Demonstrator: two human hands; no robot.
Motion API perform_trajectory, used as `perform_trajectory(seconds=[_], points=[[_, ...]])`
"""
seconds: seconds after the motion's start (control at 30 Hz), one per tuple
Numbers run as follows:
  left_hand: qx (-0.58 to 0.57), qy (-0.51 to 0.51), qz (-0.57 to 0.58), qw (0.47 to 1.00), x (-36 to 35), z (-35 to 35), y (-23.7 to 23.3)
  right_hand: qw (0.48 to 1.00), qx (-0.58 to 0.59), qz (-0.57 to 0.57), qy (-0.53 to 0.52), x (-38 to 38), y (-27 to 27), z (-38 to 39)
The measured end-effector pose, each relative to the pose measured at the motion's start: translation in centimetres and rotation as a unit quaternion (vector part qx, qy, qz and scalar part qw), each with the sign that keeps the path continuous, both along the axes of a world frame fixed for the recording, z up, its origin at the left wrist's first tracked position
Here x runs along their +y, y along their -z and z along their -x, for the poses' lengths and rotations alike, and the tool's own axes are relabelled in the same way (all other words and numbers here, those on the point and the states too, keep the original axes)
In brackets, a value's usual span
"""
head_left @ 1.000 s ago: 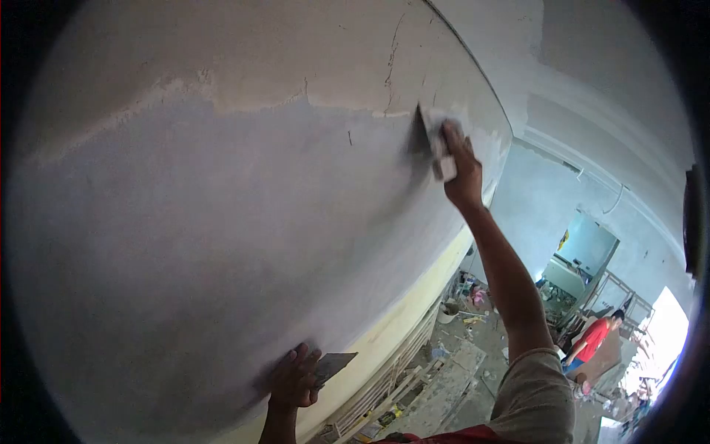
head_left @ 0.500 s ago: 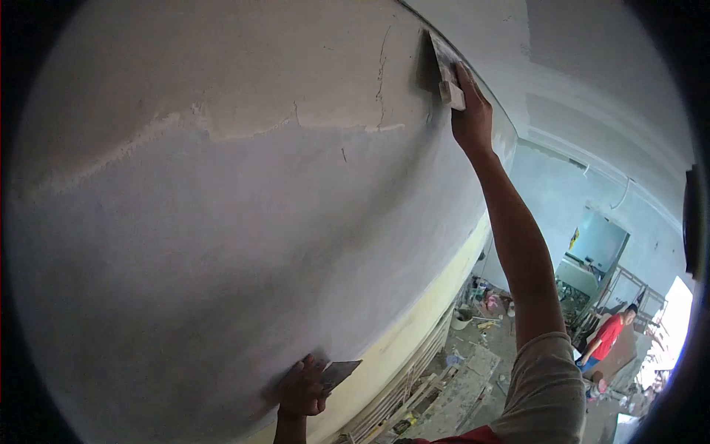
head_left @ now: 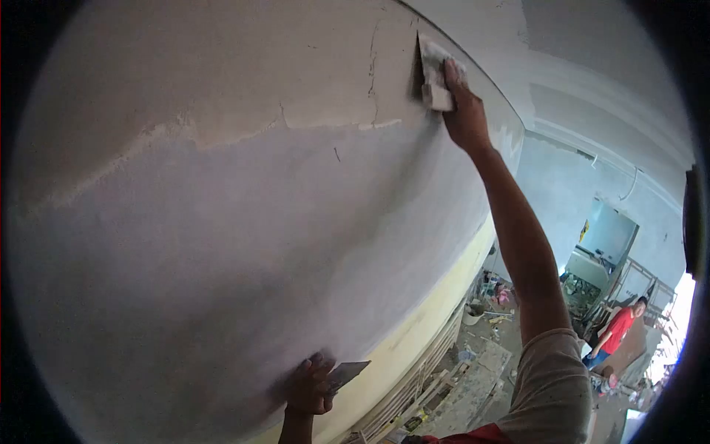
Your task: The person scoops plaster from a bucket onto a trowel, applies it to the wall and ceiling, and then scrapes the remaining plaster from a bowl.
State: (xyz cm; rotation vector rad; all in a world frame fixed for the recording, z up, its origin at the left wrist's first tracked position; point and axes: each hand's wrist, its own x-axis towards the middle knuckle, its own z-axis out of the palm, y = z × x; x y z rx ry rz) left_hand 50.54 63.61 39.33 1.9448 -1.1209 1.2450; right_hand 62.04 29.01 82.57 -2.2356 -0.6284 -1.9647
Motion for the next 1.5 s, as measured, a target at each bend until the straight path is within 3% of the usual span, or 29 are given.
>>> perform_trajectory(seconds=[0.17,0.23,0.27,0.33,0.37,0.4,0.43,0.5,0.57,0.63,0.7,0.77,0.83,0.87,0.9,0.93,0.97,1.0,1.03,1.1,1.13,1.17,1.23,1.27,1.33,1.37,1.43,1.47,1.5], points=[[0.046,-0.038,-0.019,0.998,-0.2,0.2,0.2,0.999,0.024,0.038,0.0,-0.3,7.9,0.5],[0.093,0.088,0.145,0.981,-1.2,-0.6,1.6,0.997,0.047,0.062,-0.011,-1.0,11.9,1.2],[0.102,0.085,0.148,0.98,-1.9,-0.2,2.4,0.994,0.074,0.083,-0.01,-1.6,13.4,2.5],[0.286,0.067,0.302,0.907,-2.7,0.5,3.1,0.986,0.145,0.08,-0.021,-1.7,17.2,5.7],[0.288,0.063,0.303,0.906,-3.7,1.3,1.8,0.98,0.189,0.059,-0.03,-1.2,19.2,8.1],[0.389,0.186,0.428,0.795,-5.5,2.4,-0.6,0.971,0.213,0.044,-0.101,-0.6,21.3,10.4],[0.466,0.299,0.531,0.641,-7.3,3.2,-2.6,0.956,0.235,0.029,-0.172,0.1,23.2,12.7],[0.523,0.417,0.574,0.472,-10.0,5.0,-4.5,0.914,0.314,0.051,-0.253,1.3,26.8,17.4],[0.583,0.467,0.535,0.395,-11.2,6.3,-5.0,0.873,0.353,0.076,-0.327,2.5,29.7,21.1],[0.605,0.452,0.524,0.394,-12.2,6.9,-4.7,0.81,0.435,0.048,-0.39,4.1,30.3,24.1],[0.63,0.438,0.51,0.39,-12.3,6.8,-4.8,0.82,0.475,0.051,-0.315,3.1,31.2,24.0],[0.623,0.465,0.479,0.407,-11.8,7.5,-6.7,0.874,0.443,0.109,-0.166,-1.5,34.6,22.3],[0.601,0.462,0.493,0.427,-11.7,8.4,-8.7,0.864,0.489,0.115,0.011,-2.7,33.3,23.3],[0.572,0.466,0.501,0.452,-11.7,8.5,-9.2,0.857,0.494,-0.079,-0.125,-3.8,35.6,23.6],[0.568,0.468,0.504,0.452,-11.9,8.3,-9.3,0.834,0.505,-0.198,-0.097,-3.5,35.9,24.4],[0.507,0.421,0.528,0.535,-12.1,8.1,-9.2,0.754,0.521,-0.375,-0.137,-4.2,38.0,25.2],[0.444,0.368,0.544,0.609,-12.1,8.4,-9.0,0.756,0.522,-0.372,-0.136,-4.0,38.5,26.4],[0.463,0.269,0.528,0.659,-11.8,9.1,-8.1,0.586,0.504,-0.581,-0.256,-3.5,39.0,27.4],[0.459,0.274,0.527,0.661,-11.7,9.8,-7.1,0.367,0.44,-0.737,-0.358,-2.1,38.1,27.7],[0.362,0.311,0.342,0.81,-12.1,10.2,-4.3,0.211,0.422,-0.738,-0.483,1.8,35.1,28.7],[0.298,0.323,0.24,0.866,-12.4,10.2,-3.0,0.041,0.387,-0.695,-0.604,1.1,37.1,28.5],[0.226,0.328,0.136,0.907,-12.6,10.1,-1.9,0.052,0.385,-0.688,-0.613,1.1,36.7,28.4],[0.215,0.304,0.136,0.918,-12.5,9.7,0.5,0.272,0.386,-0.678,-0.563,1.4,35.7,27.7],[0.218,0.27,0.138,0.928,-11.8,9.7,0.8,0.503,0.42,-0.663,-0.362,-1.5,36.4,28.3],[0.273,0.233,0.08,0.93,-9.4,9.1,-0.9,0.503,0.334,-0.527,-0.598,0.1,28.0,27.4],[0.336,0.186,0.022,0.923,-8.1,8.8,-1.4,0.648,0.354,-0.465,-0.489,-5.2,29.3,25.2],[0.177,0.161,0.135,0.962,-6.4,6.4,-0.9,0.706,0.202,-0.465,-0.494,-5.1,23.6,21.4],[0.113,0.082,0.119,0.983,-5.3,6.2,-2.4,0.874,0.179,-0.335,-0.303,-6.2,20.9,18.5],[0.047,0.002,0.101,0.994,-3.9,6.6,-3.9,0.973,0.118,-0.157,-0.124,-5.9,17.4,17.5]])
